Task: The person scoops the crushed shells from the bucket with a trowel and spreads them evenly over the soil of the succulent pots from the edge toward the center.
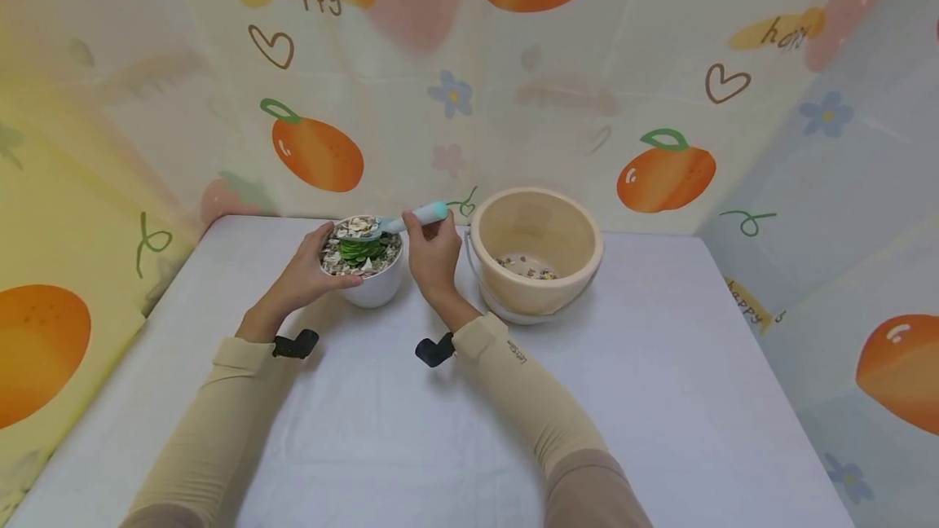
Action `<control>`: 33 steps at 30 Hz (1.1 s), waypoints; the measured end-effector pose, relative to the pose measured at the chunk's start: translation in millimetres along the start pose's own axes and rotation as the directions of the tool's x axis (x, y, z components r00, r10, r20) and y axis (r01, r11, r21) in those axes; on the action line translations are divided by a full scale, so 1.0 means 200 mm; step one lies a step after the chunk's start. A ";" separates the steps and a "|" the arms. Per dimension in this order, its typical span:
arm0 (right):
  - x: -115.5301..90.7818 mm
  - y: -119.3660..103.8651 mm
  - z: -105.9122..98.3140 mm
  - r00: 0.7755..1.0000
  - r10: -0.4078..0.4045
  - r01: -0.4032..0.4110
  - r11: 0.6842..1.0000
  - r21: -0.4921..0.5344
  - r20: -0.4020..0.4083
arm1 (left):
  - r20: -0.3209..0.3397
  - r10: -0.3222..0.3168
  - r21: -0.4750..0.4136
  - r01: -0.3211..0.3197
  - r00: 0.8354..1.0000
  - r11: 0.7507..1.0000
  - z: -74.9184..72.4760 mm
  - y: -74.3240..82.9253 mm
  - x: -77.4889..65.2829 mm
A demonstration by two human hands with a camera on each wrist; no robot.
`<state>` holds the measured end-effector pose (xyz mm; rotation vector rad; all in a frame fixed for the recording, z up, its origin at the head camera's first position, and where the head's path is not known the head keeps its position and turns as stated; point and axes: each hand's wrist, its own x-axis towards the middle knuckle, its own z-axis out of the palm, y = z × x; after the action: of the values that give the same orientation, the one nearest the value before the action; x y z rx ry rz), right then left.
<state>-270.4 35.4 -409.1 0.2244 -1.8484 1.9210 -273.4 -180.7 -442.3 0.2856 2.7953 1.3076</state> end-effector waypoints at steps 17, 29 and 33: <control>0.01 -0.02 0.01 0.999 -0.029 0.031 0.997 0.065 -0.026 | -0.135 0.007 0.056 0.001 0.991 0.998 0.05 0.02 -0.04; -0.02 -0.06 0.04 0.994 -0.113 0.112 0.993 -0.029 -0.005 | 0.007 -0.006 0.077 0.005 1.000 0.997 -0.02 0.00 0.01; -0.03 -0.08 0.05 0.989 -0.145 0.145 0.989 -0.028 0.001 | -0.011 -0.009 0.050 0.009 1.000 0.999 -0.02 -0.01 0.00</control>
<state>-259.7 24.8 -396.1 0.3390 -1.8056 1.7951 -274.4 -185.2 -442.3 0.2679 2.8386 1.2424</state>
